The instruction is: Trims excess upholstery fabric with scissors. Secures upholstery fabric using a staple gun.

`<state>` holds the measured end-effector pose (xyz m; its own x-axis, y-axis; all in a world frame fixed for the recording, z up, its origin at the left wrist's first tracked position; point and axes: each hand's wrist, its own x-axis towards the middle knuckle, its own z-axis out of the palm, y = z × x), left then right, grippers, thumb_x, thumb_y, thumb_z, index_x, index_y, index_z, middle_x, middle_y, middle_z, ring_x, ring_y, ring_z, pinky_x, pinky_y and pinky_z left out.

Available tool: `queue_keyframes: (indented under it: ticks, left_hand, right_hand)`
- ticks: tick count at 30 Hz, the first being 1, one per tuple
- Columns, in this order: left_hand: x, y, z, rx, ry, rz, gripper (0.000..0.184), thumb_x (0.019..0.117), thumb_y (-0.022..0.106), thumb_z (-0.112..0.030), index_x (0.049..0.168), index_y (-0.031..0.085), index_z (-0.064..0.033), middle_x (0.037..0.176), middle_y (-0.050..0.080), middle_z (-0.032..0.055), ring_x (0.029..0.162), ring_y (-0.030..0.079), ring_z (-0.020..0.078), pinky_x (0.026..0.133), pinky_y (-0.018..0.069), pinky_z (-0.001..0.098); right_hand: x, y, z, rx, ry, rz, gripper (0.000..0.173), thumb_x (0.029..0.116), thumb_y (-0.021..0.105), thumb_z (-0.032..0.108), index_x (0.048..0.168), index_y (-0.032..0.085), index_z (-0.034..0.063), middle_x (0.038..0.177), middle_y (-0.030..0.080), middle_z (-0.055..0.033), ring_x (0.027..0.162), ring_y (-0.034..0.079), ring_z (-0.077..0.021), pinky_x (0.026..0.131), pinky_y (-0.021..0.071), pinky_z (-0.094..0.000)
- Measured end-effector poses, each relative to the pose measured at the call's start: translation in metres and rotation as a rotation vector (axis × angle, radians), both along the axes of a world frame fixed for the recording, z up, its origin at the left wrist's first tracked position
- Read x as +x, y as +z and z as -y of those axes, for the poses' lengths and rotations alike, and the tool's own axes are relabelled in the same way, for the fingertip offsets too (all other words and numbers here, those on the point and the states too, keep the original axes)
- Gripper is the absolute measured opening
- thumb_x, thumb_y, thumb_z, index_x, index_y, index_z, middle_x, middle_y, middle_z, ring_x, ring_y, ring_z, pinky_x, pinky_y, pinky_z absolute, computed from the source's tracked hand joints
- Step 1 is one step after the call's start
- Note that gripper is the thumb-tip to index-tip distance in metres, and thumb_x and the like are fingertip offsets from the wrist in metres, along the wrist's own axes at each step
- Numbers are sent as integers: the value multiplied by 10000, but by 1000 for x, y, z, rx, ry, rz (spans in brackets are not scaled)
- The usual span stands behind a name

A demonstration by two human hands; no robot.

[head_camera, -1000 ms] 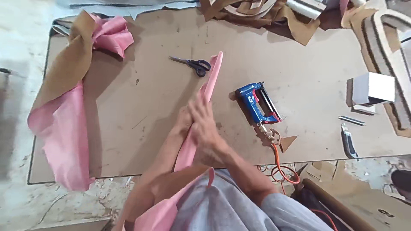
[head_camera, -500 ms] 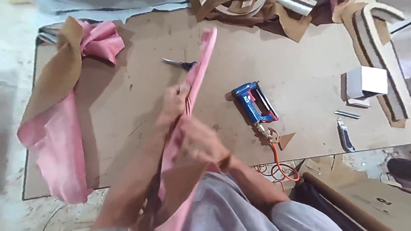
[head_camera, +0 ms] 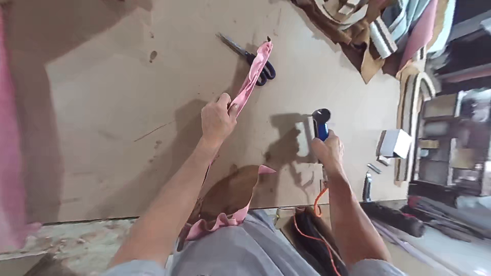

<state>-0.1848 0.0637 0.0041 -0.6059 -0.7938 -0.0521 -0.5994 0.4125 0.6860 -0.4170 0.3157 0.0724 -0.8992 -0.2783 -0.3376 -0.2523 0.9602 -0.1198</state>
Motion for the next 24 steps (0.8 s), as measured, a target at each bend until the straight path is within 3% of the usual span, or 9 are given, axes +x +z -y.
queue_keyframes:
  ticks: [2, 4, 7, 10, 17, 24]
  left_hand:
    - [1, -5, -1, 54, 25, -48, 278, 992, 630, -277, 1030, 679, -6, 903, 706, 202, 851, 708, 393, 764, 557, 580]
    - [3, -4, 5, 166, 33, -69, 287, 996, 636, -287, 1045, 682, -8, 907, 712, 194, 871, 707, 385, 786, 547, 589]
    - [7, -6, 10, 272, 49, -102, 301, 995, 638, -312, 1045, 699, -21, 918, 723, 175, 888, 713, 361, 801, 542, 591]
    - [8, -7, 12, 309, 79, -115, 265, 988, 656, -307, 1018, 713, -50, 903, 735, 132, 860, 721, 306, 796, 555, 553]
    - [7, -5, 16, 360, 76, -62, 295, 991, 651, -356, 1008, 694, -65, 875, 719, 134, 853, 710, 325, 772, 540, 568]
    - [9, -10, 17, 337, 76, -102, 300, 981, 660, -362, 975, 702, -65, 841, 713, 115, 812, 702, 297, 734, 529, 539]
  right_hand:
    - [10, 11, 15, -173, 29, 34, 327, 873, 665, 354, 1045, 704, 79, 781, 693, -68, 691, 691, -219, 658, 581, -489]
    - [29, 23, 45, -330, 153, 165, 280, 865, 740, 359, 943, 704, 93, 693, 674, 13, 574, 657, -119, 591, 599, -382]
    - [52, 26, 86, -306, 343, 232, 219, 845, 730, 362, 907, 707, 153, 680, 674, 51, 565, 648, -74, 563, 583, -343]
    - [59, 20, 108, -256, 400, 231, 201, 850, 717, 377, 851, 683, 179, 634, 643, 64, 533, 622, -62, 521, 549, -330]
    - [55, 13, 120, -267, 432, 246, 200, 859, 717, 368, 858, 691, 170, 630, 651, 47, 505, 621, -80, 490, 549, -332]
    - [70, 16, 116, -194, 539, 240, 168, 821, 704, 364, 780, 677, 204, 627, 634, 79, 545, 618, -45, 499, 519, -331]
